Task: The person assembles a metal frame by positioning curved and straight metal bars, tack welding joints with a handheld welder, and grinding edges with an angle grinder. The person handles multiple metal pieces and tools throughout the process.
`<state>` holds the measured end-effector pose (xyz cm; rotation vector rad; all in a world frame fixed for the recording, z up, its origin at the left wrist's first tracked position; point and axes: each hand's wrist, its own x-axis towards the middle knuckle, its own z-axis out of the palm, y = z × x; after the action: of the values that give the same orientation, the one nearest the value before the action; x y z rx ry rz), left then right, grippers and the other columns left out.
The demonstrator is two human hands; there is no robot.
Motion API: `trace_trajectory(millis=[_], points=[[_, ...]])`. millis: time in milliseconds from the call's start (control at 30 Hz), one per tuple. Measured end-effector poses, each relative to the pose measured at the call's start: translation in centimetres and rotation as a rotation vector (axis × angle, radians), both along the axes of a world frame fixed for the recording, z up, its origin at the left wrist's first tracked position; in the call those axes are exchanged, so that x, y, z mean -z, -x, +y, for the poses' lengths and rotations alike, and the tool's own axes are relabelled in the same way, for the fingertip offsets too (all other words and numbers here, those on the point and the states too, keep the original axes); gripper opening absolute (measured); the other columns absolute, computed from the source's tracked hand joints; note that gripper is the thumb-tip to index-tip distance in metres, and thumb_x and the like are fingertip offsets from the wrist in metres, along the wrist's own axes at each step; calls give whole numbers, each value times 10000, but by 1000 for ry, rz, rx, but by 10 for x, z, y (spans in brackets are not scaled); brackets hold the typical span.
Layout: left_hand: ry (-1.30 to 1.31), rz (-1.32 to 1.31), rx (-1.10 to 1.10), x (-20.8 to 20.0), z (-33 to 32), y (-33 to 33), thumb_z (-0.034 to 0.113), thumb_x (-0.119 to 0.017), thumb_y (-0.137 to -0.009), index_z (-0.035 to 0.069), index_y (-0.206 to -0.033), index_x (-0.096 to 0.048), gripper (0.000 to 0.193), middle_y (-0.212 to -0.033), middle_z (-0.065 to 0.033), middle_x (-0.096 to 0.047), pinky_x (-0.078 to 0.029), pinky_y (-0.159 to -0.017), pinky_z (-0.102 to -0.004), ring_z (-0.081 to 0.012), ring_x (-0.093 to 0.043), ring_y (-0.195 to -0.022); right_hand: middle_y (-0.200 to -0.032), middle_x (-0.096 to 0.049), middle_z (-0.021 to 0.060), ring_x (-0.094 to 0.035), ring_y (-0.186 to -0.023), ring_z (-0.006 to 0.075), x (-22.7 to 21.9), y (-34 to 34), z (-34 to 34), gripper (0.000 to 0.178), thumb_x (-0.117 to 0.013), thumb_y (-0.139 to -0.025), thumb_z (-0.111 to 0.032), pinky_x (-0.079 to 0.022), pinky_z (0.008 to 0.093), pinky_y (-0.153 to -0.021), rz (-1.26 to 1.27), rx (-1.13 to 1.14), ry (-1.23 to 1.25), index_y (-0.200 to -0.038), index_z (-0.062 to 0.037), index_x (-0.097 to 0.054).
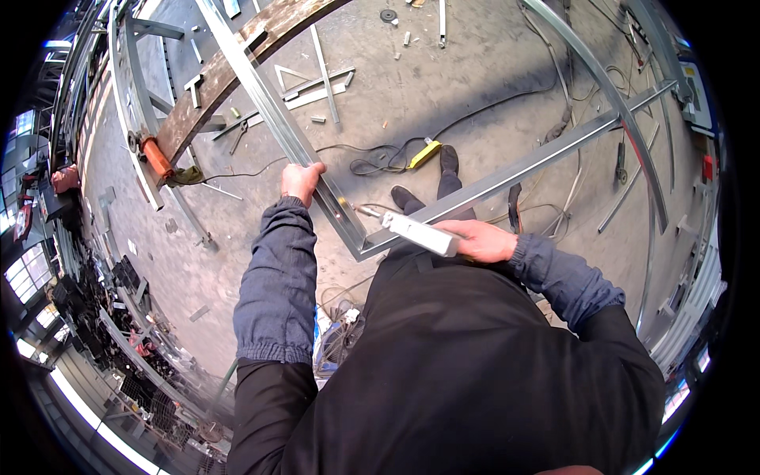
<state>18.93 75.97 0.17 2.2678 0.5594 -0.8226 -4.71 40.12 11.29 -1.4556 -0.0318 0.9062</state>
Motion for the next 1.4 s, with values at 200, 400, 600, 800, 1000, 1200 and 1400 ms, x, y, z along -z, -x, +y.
trace_trajectory(millis=[200, 400, 600, 800, 1000, 1200, 1400], points=[[222, -212, -125, 45, 23, 8, 134, -840, -786, -47, -1014, -697, 324, -836, -91, -705, -539, -668, -377, -199, -670, -722, -1133, -705, 55, -658, -966, 122, -52, -35, -50, 378, -548, -1118, -245, -559, 308, -863, 277, 220, -42, -1408, -7, -591], [-65, -469, -163, 36, -1, -96, 316, -832, -832, -12, -1215, -630, 543, -1099, -237, -759, -573, -920, -467, -393, -747, -1031, -1117, -694, 96, -681, -872, 176, -122, -126, -69, 469, -587, -1110, -409, -580, 349, -761, 275, 415, -303, -1420, -58, -559], [-313, -439, -212, 22, -12, -218, 460, -781, -876, 8, -1225, -637, 589, -1185, -270, -747, -563, -966, -524, -451, -716, -1127, -1105, -700, 125, -708, -883, 201, -211, -264, -45, 717, -520, -1087, -590, -603, 366, -767, 164, 456, -404, -1575, -68, -458], [-301, -415, -245, 16, -15, -270, 525, -765, -894, 2, -1217, -654, 625, -1202, -270, -739, -548, -978, -518, -456, -700, -1151, -1034, -703, 127, -702, -823, 198, -245, -403, -5, 701, -462, -1079, -669, -608, 381, -674, 112, 417, -581, -1452, -80, -532], [-294, -401, -233, 8, -13, -299, 453, -737, -866, 16, -1179, -684, 540, -1186, -258, -750, -554, -968, -513, -439, -711, -1135, -1086, -687, 174, -710, -848, 197, -209, -539, 40, 704, -444, -1106, -619, -606, 348, -644, 8, 328, -554, -1528, -55, -460], [-347, -435, -185, 10, -13, -302, 427, -747, -850, 1, -1129, -707, 511, -1094, -266, -763, -562, -939, -505, -448, -725, -1061, -978, -681, 112, -681, -748, 183, -74, -607, 91, 604, -466, -1101, -618, -614, 380, -636, 228, 345, -355, -1379, -88, -541], [-335, -442, -205, 7, -14, -302, 411, -748, -851, 8, -1105, -699, 479, -1047, -257, -770, -574, -905, -512, -445, -736, -1022, -897, -683, 91, -676, -693, 197, 17, -609, 132, 544, -452, -1113, -588, -604, 398, -591, 398, 446, -339, -1352, -111, -557]])
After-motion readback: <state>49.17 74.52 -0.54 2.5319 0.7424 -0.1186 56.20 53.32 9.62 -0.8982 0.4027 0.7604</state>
